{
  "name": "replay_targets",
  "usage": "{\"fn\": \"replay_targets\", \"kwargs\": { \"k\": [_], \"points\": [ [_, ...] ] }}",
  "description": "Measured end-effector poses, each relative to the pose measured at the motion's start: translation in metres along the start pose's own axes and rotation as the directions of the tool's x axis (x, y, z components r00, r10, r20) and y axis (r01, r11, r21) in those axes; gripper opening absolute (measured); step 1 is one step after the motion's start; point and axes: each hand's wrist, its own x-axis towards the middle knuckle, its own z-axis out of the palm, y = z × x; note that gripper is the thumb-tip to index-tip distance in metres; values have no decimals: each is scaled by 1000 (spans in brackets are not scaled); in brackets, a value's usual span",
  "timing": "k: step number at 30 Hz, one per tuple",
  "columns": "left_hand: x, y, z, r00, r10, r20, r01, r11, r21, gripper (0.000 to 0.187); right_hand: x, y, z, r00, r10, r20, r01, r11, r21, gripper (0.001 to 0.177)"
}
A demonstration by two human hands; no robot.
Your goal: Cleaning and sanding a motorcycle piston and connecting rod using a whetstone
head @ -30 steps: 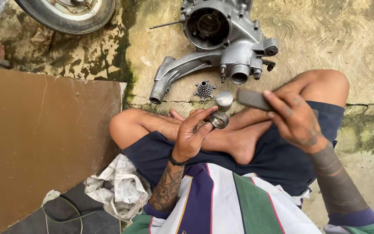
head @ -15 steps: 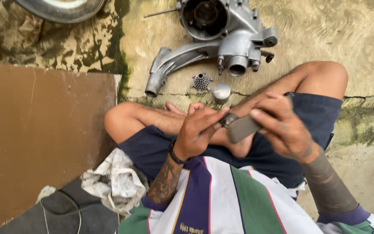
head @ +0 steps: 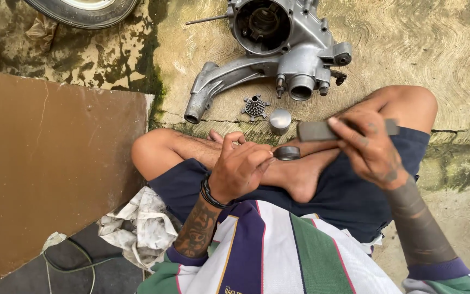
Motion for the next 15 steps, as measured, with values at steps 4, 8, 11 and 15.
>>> {"fn": "replay_targets", "kwargs": {
  "k": [4, 8, 11, 15],
  "points": [
    [13, 21, -16, 968, 43, 247, -81, 986, 146, 10, -6, -41, -11, 981, 189, 36, -190, 980, 50, 37],
    [15, 22, -12, 960, 94, 263, -148, 970, 192, 10, -3, -29, -9, 974, 112, 199, -113, 994, -9, 40],
    [14, 18, -16, 950, 123, 285, -184, 963, 195, 13, -13, -12, -25, 958, 164, 236, -142, 984, -110, 43],
    [12, 18, -9, 953, 136, 269, -188, 966, 176, 6, 13, -44, -32, 972, 22, 232, -27, 999, 22, 41]
  ]
}}
